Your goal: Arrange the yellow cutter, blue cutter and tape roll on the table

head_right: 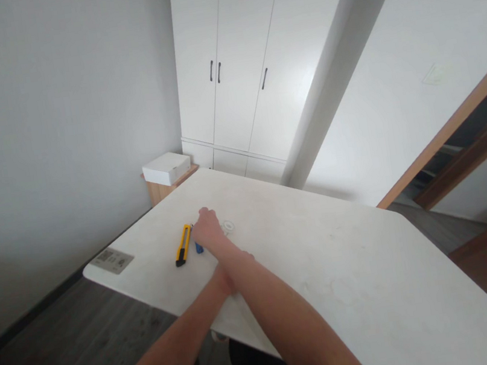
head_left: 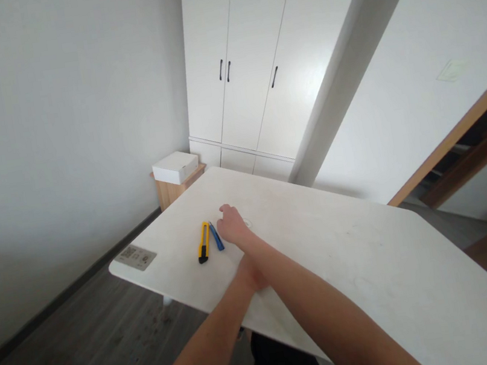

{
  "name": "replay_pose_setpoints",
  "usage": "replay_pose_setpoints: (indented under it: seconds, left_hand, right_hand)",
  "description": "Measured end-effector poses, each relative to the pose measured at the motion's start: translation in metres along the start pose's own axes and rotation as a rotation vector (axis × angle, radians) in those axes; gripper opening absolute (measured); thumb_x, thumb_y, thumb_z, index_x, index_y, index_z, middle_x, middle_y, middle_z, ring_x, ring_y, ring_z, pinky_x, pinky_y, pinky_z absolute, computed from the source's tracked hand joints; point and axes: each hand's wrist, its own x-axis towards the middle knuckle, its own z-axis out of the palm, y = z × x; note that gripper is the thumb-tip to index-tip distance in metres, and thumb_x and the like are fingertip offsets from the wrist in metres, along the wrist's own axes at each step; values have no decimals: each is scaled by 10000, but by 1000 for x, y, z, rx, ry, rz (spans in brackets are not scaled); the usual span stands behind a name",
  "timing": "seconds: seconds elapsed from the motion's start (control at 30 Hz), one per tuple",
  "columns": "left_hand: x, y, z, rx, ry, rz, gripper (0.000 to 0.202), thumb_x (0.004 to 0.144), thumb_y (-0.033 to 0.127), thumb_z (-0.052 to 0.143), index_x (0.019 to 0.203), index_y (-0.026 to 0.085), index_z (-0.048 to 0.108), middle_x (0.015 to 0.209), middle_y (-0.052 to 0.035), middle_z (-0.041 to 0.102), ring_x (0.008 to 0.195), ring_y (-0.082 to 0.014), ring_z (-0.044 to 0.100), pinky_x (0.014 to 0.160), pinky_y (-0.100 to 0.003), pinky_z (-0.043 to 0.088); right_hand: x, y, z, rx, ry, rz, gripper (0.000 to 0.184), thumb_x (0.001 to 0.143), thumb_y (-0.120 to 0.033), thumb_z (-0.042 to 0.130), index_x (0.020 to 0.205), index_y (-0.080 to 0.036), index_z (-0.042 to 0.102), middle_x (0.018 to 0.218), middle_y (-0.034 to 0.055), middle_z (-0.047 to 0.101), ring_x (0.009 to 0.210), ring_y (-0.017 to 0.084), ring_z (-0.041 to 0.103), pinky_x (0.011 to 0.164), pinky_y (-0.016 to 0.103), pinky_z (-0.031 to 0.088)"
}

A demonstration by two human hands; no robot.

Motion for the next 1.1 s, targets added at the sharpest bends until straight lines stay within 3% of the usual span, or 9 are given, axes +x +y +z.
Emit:
replay_pose_setpoints:
  seconds: [0.13, 0.23, 0.37, 0.47, 0.57, 0.7, 0.83, 1.1]
  left_hand:
    - [-4, 2, -8, 40, 4, 32, 319, 923, 316, 385, 931, 179, 673, 962, -143, 700, 905, -267, 634, 803, -397, 448]
    - [-4, 4, -12, 69, 23, 40, 347, 930, 332, 352, 809, 189, 645, 843, -108, 685, 775, -224, 636, 721, -354, 446]
    - [-4, 6, -14, 107, 37, 32, 297, 919, 317, 375, 752, 206, 593, 817, -68, 670, 771, -189, 617, 706, -307, 419]
    - [-4, 5, -13, 110, 36, 33, 308, 931, 320, 358, 741, 206, 571, 814, -57, 662, 774, -184, 606, 712, -301, 402]
    - [-4, 5, -13, 135, 39, 41, 328, 940, 329, 339, 726, 204, 553, 800, -50, 655, 767, -186, 600, 704, -298, 387]
    - [-4, 5, -15, 173, 30, 33, 332, 948, 339, 324, 733, 209, 541, 812, -46, 654, 779, -189, 596, 702, -294, 375]
    - [-4, 6, -16, 202, 19, 38, 351, 955, 356, 306, 726, 210, 529, 795, -40, 642, 766, -185, 585, 685, -287, 361]
    - [-3, 1, -12, 209, 35, 37, 346, 947, 365, 320, 739, 204, 544, 771, -35, 632, 752, -178, 582, 685, -281, 352]
  right_hand:
    - [-44, 62, -48, 118, 88, -9, 311, 839, -183, 475, 1132, -188, 579, 1142, 73, 624, 1018, 175, 577, 946, 321, 435]
    - [-96, 129, -76, 125, 135, 112, 259, 849, -218, 460, 1049, -215, 625, 1053, 51, 671, 957, 191, 613, 907, 333, 466]
    - [-164, 210, -96, 7, 178, 299, 242, 862, -240, 438, 972, -236, 653, 1001, 63, 695, 936, 229, 635, 879, 363, 486]
    - [-202, 246, -105, -86, 211, 282, 262, 887, -278, 432, 1026, -219, 647, 1053, 75, 676, 963, 220, 627, 898, 358, 475]
    - [-227, 259, -107, -220, 258, 196, 284, 913, -327, 442, 1087, -210, 633, 1077, 92, 645, 1001, 223, 600, 931, 356, 445]
    - [-243, 259, -100, -324, 320, 228, 273, 933, -334, 434, 1067, -198, 629, 1028, 92, 617, 957, 207, 592, 892, 312, 437]
    - [-246, 260, -95, -355, 323, 268, 239, 933, -326, 445, 1031, -206, 627, 999, 77, 612, 887, 188, 596, 819, 283, 433]
    - [-247, 263, -95, -321, 320, 284, 225, 935, -298, 449, 1047, -213, 625, 995, 63, 618, 913, 170, 584, 830, 258, 406]
